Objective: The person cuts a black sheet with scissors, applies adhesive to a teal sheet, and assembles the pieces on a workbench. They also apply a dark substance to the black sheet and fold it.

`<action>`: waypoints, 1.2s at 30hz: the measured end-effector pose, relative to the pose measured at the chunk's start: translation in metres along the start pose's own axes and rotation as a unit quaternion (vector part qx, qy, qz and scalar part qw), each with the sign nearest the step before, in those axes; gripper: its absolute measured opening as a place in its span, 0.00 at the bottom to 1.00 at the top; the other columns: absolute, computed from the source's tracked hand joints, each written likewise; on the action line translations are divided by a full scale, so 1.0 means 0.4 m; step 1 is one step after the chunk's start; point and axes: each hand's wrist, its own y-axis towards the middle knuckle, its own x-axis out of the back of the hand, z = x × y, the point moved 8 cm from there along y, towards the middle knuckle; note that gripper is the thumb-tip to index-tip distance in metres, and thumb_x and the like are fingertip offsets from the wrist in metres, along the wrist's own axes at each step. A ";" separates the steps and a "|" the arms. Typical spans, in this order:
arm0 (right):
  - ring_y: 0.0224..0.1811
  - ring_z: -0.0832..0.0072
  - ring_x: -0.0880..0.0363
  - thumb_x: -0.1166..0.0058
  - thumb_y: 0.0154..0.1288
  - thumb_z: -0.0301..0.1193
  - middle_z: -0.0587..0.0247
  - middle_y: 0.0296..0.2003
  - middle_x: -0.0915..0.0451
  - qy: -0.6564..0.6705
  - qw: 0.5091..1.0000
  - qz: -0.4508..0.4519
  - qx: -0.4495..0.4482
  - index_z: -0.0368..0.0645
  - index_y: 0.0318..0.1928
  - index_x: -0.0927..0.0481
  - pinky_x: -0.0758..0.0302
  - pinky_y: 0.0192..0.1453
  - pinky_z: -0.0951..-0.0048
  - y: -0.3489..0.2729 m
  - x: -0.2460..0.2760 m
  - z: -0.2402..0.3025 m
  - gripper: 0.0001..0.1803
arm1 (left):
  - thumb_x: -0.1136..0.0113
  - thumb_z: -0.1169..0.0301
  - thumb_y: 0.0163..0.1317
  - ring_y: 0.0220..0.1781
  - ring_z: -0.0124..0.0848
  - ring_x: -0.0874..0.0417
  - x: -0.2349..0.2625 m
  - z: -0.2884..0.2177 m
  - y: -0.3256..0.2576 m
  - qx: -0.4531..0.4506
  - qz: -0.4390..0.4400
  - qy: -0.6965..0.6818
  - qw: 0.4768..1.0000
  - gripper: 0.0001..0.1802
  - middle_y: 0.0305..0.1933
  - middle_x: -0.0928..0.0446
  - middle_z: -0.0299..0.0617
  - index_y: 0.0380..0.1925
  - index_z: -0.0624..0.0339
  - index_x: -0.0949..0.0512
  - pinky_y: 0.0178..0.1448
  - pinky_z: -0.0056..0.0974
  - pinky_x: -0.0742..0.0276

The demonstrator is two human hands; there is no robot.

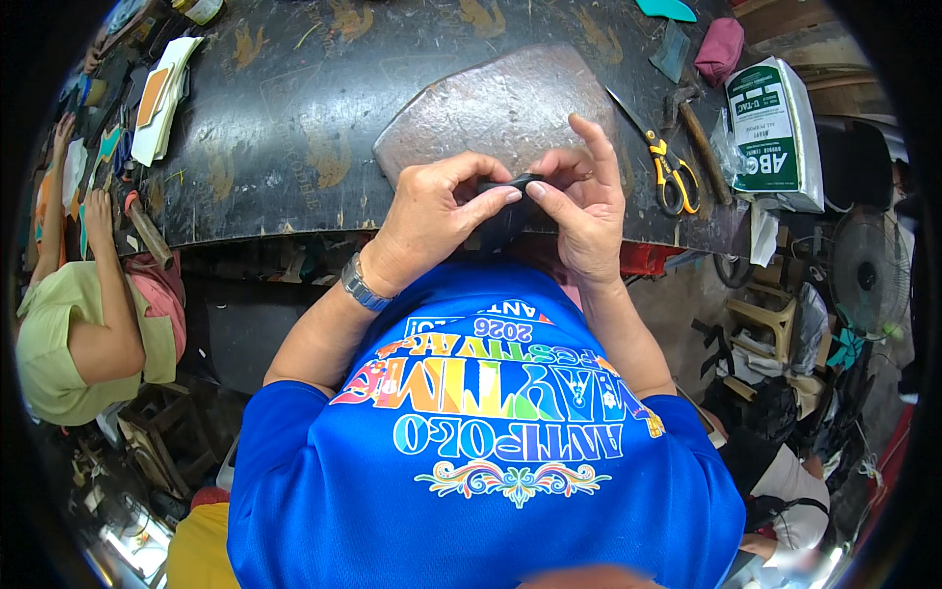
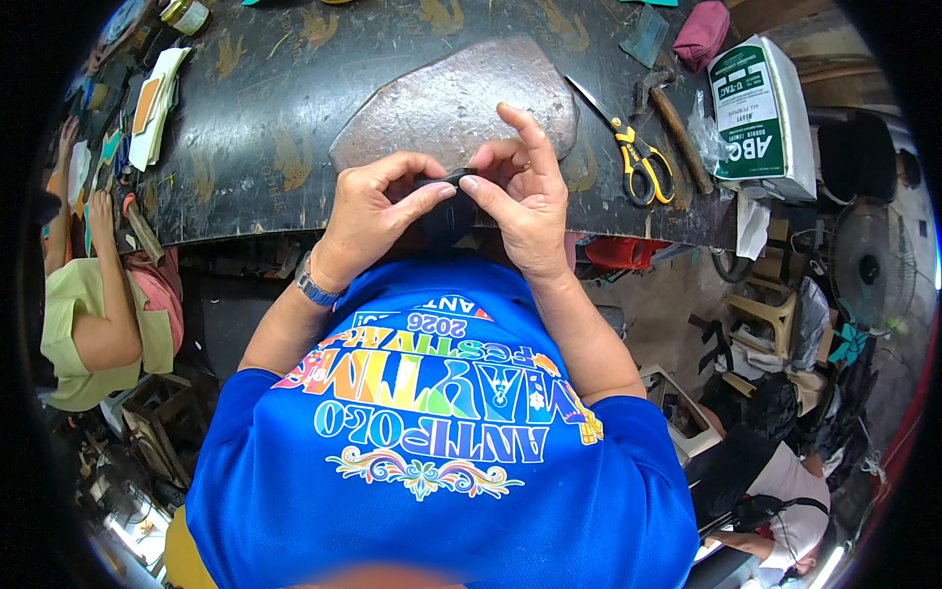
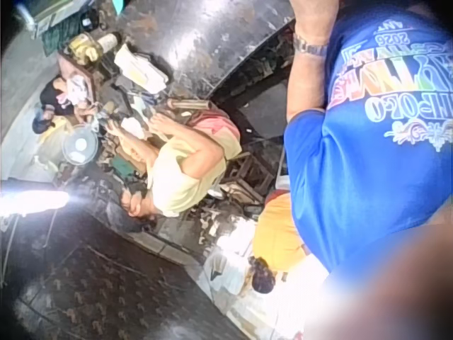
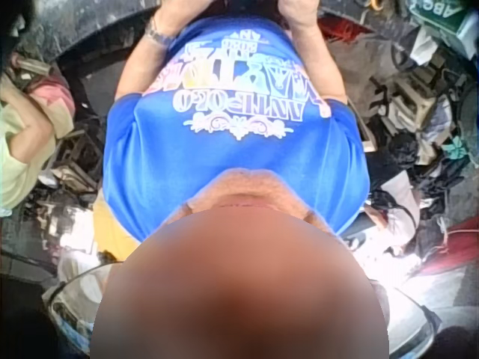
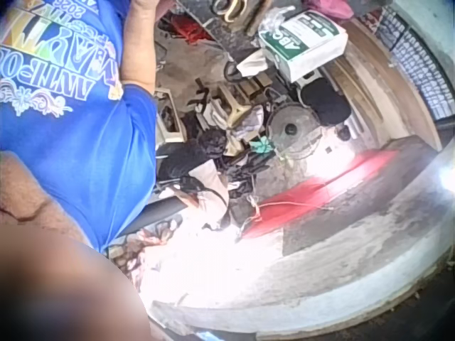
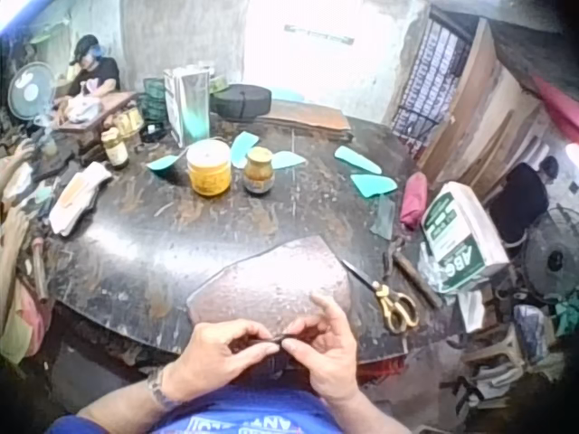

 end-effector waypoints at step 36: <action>0.45 0.80 0.24 0.40 0.61 0.17 0.64 0.43 0.22 -0.031 0.999 -0.014 0.000 0.43 0.73 0.42 0.28 0.54 0.76 -0.004 -0.007 0.041 0.41 | 0.29 0.77 0.58 0.39 0.19 0.17 -0.003 0.018 0.001 -0.007 -0.022 -0.191 0.981 0.16 0.38 0.16 0.35 0.47 0.62 0.18 0.41 0.26 0.20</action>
